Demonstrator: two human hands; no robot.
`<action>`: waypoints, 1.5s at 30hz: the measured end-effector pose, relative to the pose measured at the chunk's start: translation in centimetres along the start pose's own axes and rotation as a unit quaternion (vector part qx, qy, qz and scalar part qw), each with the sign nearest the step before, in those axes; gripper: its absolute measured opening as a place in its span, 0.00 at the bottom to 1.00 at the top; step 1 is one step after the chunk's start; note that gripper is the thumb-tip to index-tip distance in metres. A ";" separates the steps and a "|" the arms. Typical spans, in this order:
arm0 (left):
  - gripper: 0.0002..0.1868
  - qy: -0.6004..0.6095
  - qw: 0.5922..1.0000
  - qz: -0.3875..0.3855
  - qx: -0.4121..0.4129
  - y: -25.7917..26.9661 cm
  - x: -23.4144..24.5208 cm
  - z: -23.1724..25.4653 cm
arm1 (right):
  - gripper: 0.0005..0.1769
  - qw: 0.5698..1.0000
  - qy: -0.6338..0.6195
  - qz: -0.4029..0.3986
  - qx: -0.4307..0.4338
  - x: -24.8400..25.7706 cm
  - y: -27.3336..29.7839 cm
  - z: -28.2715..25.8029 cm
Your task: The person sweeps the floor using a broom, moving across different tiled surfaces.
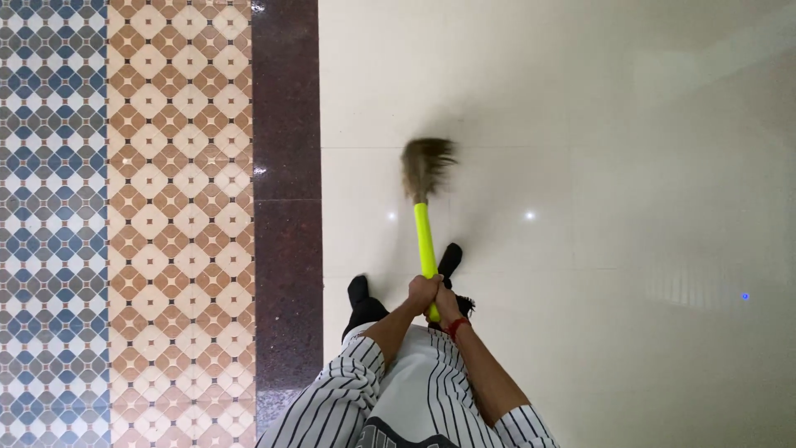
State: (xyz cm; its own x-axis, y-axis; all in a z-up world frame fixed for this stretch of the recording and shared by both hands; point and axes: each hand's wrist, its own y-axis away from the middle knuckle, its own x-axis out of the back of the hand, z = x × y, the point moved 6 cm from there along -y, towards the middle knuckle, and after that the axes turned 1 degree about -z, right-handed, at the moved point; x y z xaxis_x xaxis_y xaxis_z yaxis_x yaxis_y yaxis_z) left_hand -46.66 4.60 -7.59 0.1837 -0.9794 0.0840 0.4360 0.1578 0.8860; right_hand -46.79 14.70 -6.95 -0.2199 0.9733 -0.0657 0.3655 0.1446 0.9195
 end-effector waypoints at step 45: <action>0.32 0.085 0.995 -0.007 0.044 -12.0 -9.6 24.3 | 0.31 0.996 -0.006 0.002 -0.091 9.7 -10.5 -25.8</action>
State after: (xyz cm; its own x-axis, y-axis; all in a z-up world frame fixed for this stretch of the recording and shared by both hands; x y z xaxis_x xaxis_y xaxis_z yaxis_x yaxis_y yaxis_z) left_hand -75.04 9.07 -7.97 0.3270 -0.9450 -0.0001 0.3613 0.1250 0.9240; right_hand -76.04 18.02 -7.23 -0.2070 0.9761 -0.0658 0.1953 0.1071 0.9749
